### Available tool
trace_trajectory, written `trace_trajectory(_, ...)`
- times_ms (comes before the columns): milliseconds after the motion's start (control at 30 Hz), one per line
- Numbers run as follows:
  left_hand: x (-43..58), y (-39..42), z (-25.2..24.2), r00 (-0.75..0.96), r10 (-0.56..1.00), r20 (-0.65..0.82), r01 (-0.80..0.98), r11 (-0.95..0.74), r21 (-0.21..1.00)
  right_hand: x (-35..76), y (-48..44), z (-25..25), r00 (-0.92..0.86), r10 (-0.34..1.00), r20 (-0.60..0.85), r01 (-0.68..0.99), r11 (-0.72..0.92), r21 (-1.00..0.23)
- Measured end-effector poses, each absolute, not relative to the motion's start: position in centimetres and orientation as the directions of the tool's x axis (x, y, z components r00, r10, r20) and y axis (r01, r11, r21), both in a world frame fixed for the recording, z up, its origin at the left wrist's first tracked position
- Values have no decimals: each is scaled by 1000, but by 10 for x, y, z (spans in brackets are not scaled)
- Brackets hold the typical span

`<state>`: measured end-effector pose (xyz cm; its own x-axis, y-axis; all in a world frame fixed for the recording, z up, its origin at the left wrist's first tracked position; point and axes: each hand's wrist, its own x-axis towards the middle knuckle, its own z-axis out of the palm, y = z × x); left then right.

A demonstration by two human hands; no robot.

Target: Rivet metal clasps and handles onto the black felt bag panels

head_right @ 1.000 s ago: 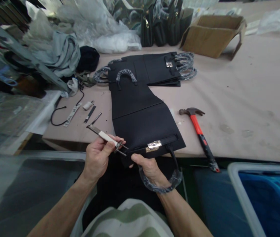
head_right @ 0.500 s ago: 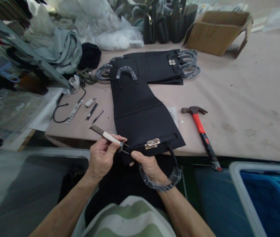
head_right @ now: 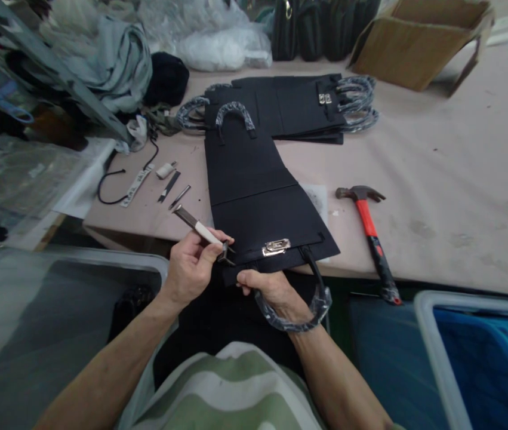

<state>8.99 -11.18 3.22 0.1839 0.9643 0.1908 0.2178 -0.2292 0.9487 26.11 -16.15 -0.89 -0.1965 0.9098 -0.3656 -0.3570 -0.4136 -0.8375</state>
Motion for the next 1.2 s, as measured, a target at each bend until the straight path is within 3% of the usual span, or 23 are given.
trace_trajectory(300, 91, -110, 28, 270, 875, 403, 353, -479, 803, 254, -156, -6, -197, 921, -337, -377, -389, -841)
trace_trajectory(800, 90, -57, 34, 312, 827, 467, 373, -559, 740, 245, -109, 20, -148, 924, -353, -336, -382, -861)
trace_trajectory(1000, 91, -30, 9, 331, 815, 477, 372, -577, 728, 239, -93, 12, -87, 874, -478, -474, -458, -752)
trace_trajectory(1200, 89, -36, -19, 336, 792, 510, 388, -610, 691, 247, -115, 3, -190, 809, -555, -617, -539, -574)
